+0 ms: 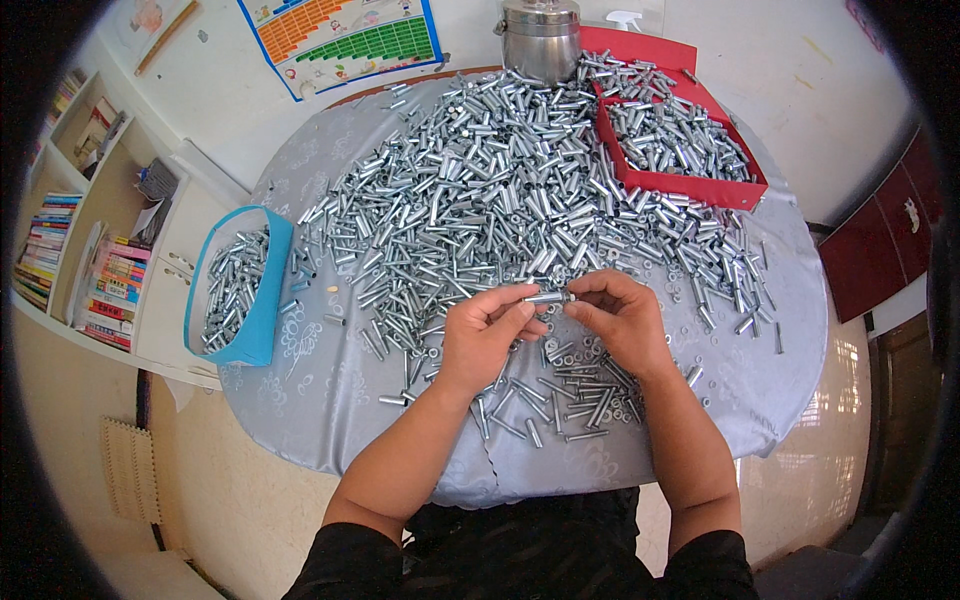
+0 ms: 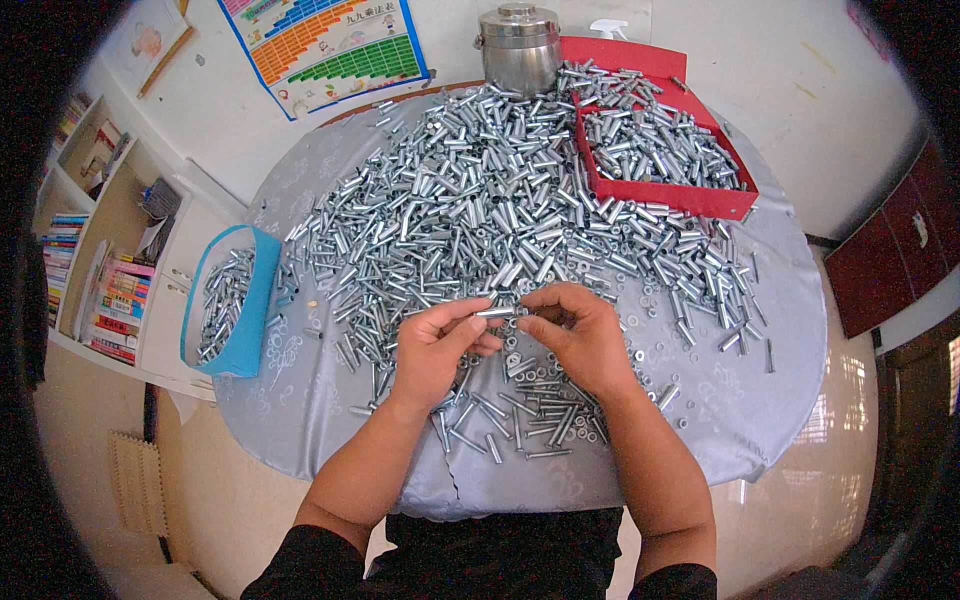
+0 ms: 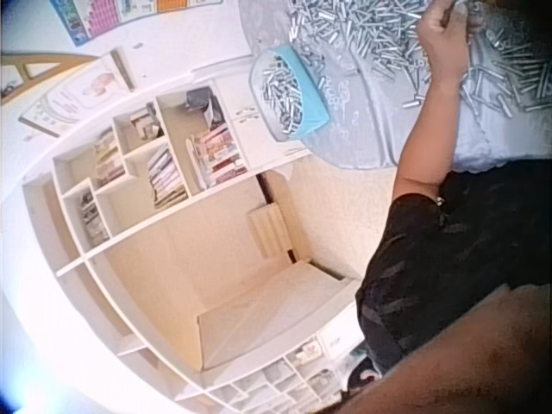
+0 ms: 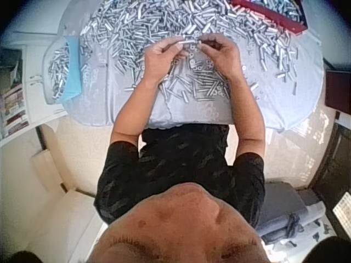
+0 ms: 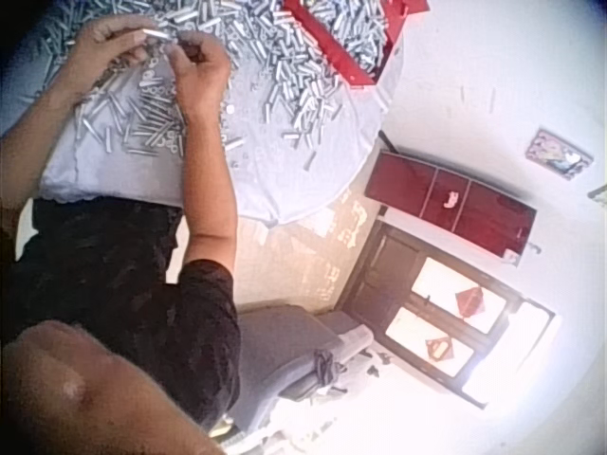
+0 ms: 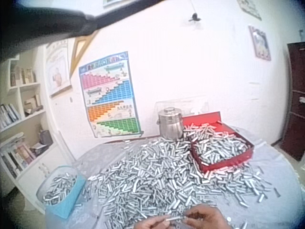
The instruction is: The person repeatedly picks up metal bolts and washers from a large pile on a table. They thread the washers onto the bolts by hand and place the assembled fasteners into a red tray. The process is continuous and repetitive throughout the clip.
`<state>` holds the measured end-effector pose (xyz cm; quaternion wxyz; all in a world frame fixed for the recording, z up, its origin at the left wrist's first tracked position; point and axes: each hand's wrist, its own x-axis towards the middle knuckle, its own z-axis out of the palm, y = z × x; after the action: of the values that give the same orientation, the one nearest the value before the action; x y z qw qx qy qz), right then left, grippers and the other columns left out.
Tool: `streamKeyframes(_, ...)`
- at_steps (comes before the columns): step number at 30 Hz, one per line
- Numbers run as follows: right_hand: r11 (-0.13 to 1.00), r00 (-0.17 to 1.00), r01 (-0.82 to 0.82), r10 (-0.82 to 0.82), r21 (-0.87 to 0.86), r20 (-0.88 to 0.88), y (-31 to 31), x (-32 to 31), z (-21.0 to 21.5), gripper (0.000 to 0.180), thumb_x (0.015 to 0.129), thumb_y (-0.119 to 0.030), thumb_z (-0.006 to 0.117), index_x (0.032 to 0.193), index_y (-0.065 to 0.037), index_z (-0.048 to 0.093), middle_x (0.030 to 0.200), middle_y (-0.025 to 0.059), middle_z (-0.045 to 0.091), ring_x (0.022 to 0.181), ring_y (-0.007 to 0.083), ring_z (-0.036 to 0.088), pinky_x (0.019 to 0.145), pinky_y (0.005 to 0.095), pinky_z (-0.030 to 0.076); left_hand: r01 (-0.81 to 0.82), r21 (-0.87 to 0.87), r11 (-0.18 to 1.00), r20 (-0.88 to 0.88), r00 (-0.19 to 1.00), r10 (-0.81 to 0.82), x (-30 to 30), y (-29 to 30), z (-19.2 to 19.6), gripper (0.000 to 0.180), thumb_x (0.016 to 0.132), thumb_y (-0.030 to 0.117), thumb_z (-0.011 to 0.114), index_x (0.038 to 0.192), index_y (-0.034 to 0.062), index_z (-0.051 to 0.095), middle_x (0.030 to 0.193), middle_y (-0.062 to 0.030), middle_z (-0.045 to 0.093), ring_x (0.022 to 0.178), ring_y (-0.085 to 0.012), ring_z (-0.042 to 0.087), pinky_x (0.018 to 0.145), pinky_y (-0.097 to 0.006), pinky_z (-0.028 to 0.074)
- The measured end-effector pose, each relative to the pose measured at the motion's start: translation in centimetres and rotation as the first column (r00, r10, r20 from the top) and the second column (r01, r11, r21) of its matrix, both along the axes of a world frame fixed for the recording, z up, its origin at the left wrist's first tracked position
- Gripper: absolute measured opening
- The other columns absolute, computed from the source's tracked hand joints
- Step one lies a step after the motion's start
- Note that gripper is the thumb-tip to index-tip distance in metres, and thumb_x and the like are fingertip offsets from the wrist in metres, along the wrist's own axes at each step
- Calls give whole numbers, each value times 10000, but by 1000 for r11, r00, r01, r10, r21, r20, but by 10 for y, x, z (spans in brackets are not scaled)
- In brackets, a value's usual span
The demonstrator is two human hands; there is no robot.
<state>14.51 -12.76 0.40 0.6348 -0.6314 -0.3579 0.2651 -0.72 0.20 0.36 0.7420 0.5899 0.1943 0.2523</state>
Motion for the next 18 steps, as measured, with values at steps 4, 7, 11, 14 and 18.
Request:
streamKeyframes(4,999,1000,-30,31,-37,3,-1,-1,8,194,800,-22,744,984,2,686,892,38,657,779,94,604,704,245,492,8,-4,1000,1,1000,-8,-1,0,2,246,928,16,566,1159,-54,617,1003,-163,698,796,-200,698,697,-297,587)
streamKeyframes(7,1000,999,-19,21,-24,43,-2,0,7,128,844,-69,716,942,6,683,833,32,646,750,85,587,670,239,476,27,0,1000,-4,1000,-27,-1,1,4,246,929,17,565,1158,-56,617,1004,-169,695,808,-206,699,707,-302,590)
streamKeyframes(11,987,992,-74,88,-144,89,-5,5,7,172,901,-155,667,862,13,664,748,19,621,705,76,561,629,233,450,66,28,997,-2,998,-66,-2,-1,4,245,933,24,564,1156,-61,617,1001,-178,692,826,-217,701,721,-311,594)
streamKeyframes(14,977,994,-72,86,-201,62,-7,4,11,217,919,-186,646,837,16,651,723,17,607,678,74,540,616,233,440,87,13,996,16,996,-87,-2,-1,3,247,936,29,561,1160,-62,614,1003,-181,691,832,-225,702,726,-315,596)
streamKeyframes(18,995,1000,-20,22,-97,15,-5,0,12,212,922,-193,640,889,17,649,779,40,626,685,80,548,621,246,454,71,-19,997,16,997,-70,-2,-2,5,251,938,29,557,1167,-60,611,1004,-179,692,825,-222,703,718,-315,595)
